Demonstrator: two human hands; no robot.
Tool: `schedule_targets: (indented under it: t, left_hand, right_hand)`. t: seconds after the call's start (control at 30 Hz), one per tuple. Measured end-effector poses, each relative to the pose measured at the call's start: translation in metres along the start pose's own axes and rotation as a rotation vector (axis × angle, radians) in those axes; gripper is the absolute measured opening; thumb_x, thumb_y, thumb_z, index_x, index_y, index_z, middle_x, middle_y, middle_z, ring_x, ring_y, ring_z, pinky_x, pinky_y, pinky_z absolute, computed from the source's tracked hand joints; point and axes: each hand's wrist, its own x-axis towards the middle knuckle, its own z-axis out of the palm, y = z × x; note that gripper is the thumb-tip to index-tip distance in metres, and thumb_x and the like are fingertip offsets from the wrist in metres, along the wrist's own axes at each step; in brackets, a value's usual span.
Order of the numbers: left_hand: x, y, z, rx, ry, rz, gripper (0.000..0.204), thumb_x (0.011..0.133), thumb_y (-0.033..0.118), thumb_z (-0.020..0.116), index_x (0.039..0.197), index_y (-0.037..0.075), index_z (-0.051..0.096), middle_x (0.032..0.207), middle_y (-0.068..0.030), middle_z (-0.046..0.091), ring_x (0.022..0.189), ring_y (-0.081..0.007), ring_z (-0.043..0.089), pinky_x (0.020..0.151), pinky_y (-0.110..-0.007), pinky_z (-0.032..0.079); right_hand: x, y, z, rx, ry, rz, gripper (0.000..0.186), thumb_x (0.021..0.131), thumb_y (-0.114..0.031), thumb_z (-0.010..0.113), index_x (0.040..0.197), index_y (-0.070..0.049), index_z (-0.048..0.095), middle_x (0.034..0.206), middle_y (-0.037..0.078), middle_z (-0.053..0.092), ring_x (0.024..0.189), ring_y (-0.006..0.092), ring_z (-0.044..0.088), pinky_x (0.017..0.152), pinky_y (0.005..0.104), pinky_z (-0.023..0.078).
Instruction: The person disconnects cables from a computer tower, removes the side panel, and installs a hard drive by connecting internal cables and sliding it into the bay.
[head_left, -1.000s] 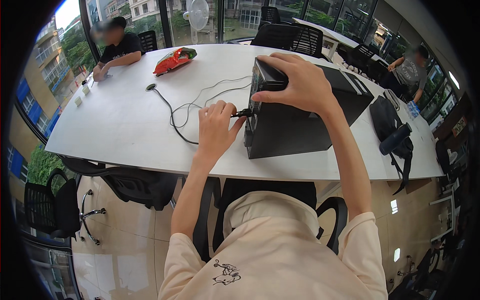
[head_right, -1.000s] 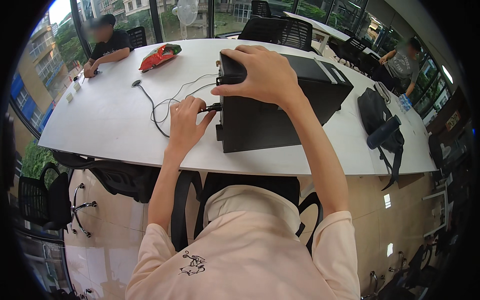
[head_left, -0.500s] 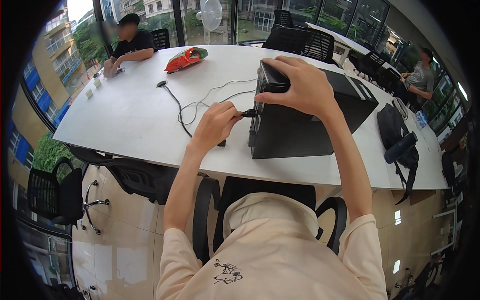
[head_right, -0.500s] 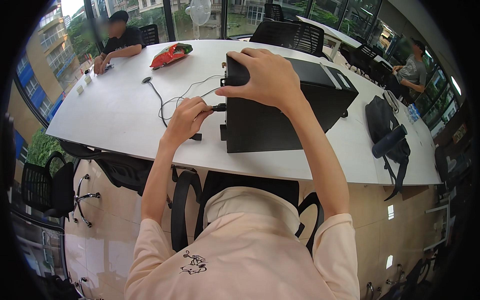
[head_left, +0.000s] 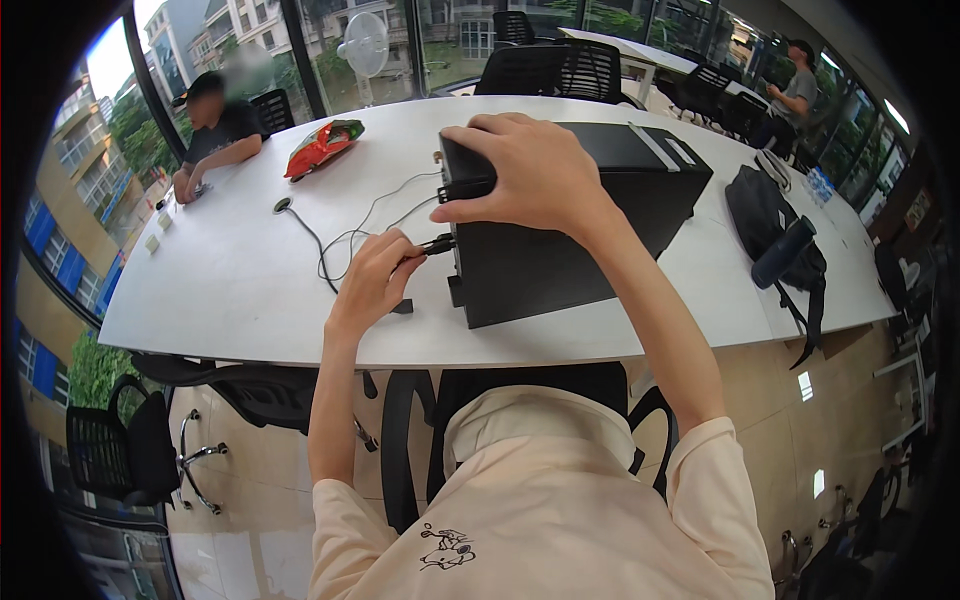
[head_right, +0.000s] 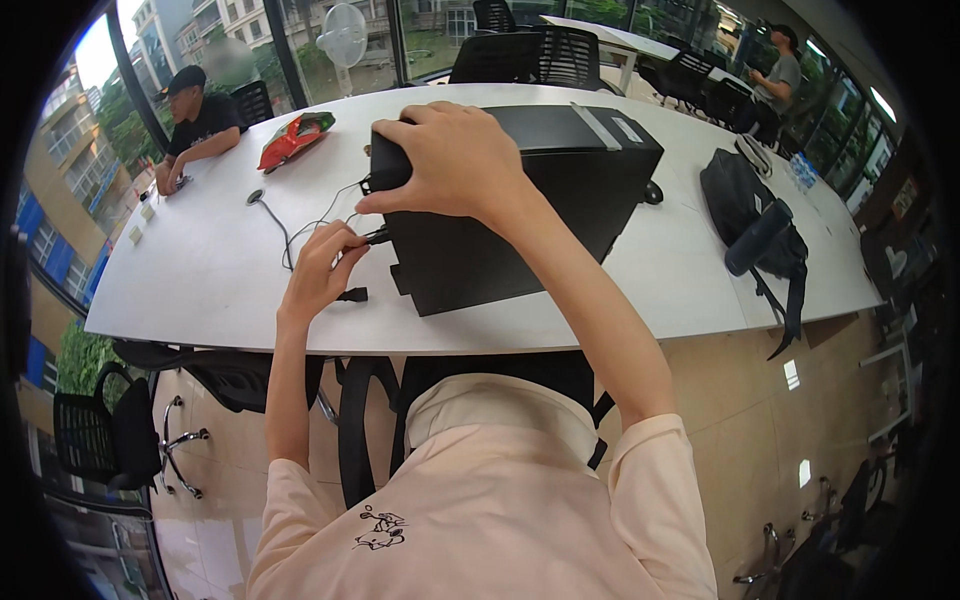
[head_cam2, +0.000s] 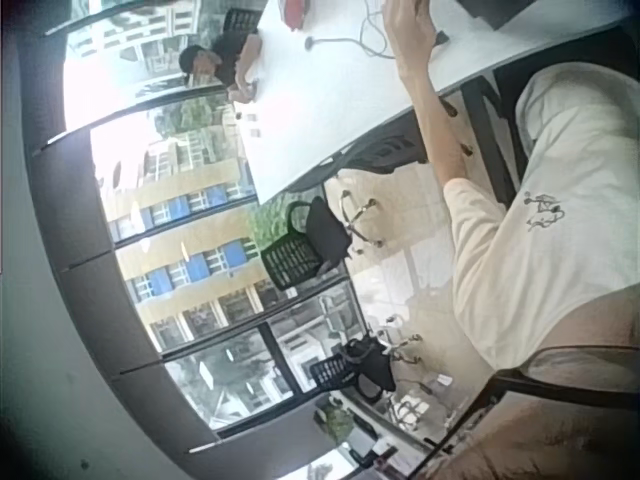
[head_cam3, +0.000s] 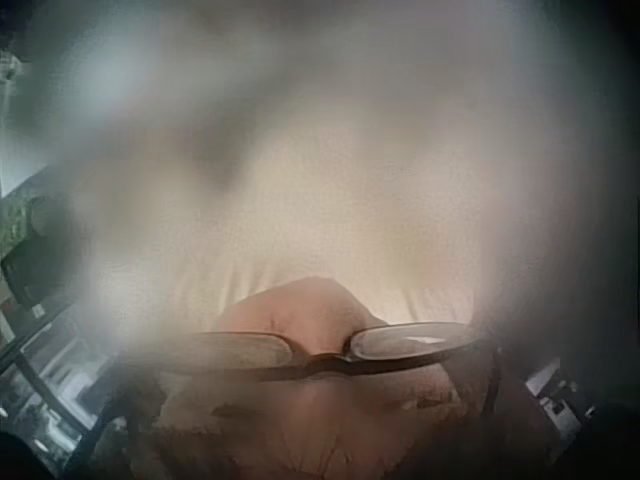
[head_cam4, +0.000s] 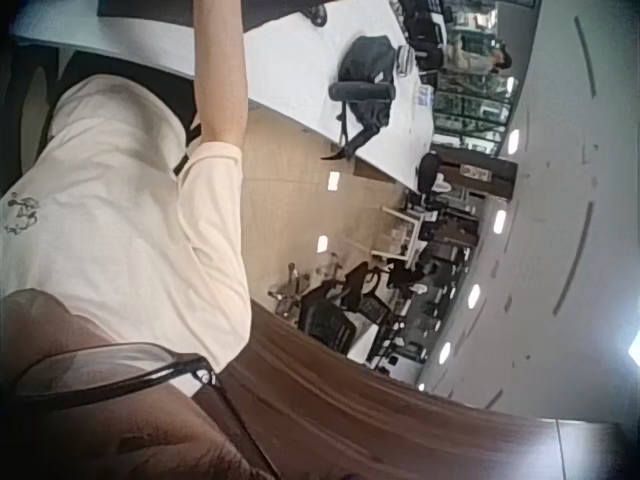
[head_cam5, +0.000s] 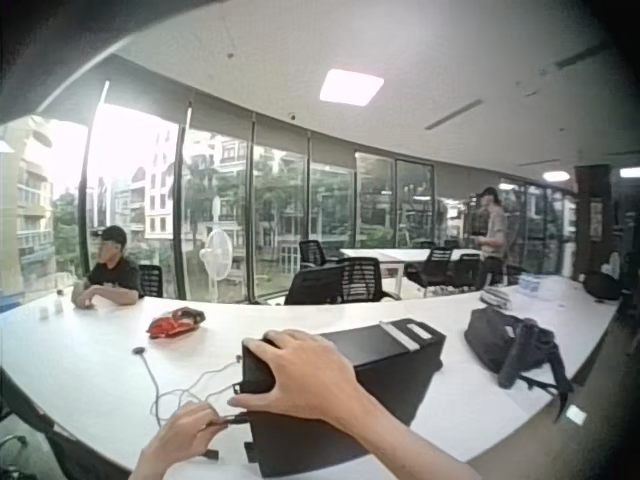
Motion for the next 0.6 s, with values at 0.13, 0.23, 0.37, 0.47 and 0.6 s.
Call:
schedule_targets:
  t: [0.13,0.23,0.37,0.47,0.6]
  left_hand:
    - [0.001,-0.002,0.001,-0.001,-0.018,-0.021,0.010,0.086,-0.003,0.073,0.091,-0.002,0.065,0.085,-0.0101,0.063,0.077,-0.0287,0.057,0.074,-0.039,0.044]
    - [0.003,-0.003,-0.002,-0.005,-0.038,-0.029,0.010,0.086,-0.001,0.073,0.091,-0.001,0.064,0.086,-0.0105,0.062,0.079,-0.0314,0.057,0.075,-0.040,0.043]
    - [0.001,-0.019,-0.011,-0.022,-0.031,-0.055,0.009,0.087,-0.004,0.072,0.091,-0.003,0.063,0.085,-0.0113,0.059,0.075,-0.0287,0.056,0.072,-0.036,0.044]
    - [-0.040,-0.066,-0.062,0.004,0.177,-0.246,0.007,0.090,-0.007,0.069,0.091,-0.005,0.062,0.079,-0.0113,0.057,0.069,-0.0224,0.054,0.066,-0.029,0.044]
    - [-0.068,-0.081,-0.061,0.095,0.073,-0.318,0.008,0.088,0.000,0.073,0.092,-0.001,0.066,0.082,-0.0105,0.066,0.072,-0.0240,0.061,0.070,-0.035,0.046]
  right_hand:
    - [0.001,0.000,0.001,0.004,0.003,0.010,0.090,0.069,-0.076,0.078,0.134,-0.014,0.068,0.129,0.011,0.069,0.119,0.0304,0.065,0.100,0.0424,0.054]
    - [-0.001,-0.002,-0.002,0.025,-0.003,0.027,0.090,0.069,-0.075,0.078,0.134,-0.014,0.068,0.130,0.011,0.069,0.120,0.0305,0.065,0.100,0.0425,0.054]
    - [-0.002,-0.002,-0.002,0.016,0.017,0.036,0.088,0.070,-0.074,0.079,0.134,-0.014,0.069,0.130,0.011,0.069,0.120,0.0308,0.065,0.101,0.0427,0.053]
    - [0.001,-0.004,-0.002,0.081,0.012,0.052,0.085,0.069,-0.072,0.080,0.130,-0.014,0.070,0.127,0.013,0.070,0.121,0.0330,0.065,0.105,0.0443,0.049]
    - [-0.001,-0.004,0.001,0.069,0.018,0.040,0.084,0.069,-0.071,0.081,0.130,-0.013,0.070,0.127,0.012,0.069,0.120,0.0325,0.065,0.103,0.0436,0.051]
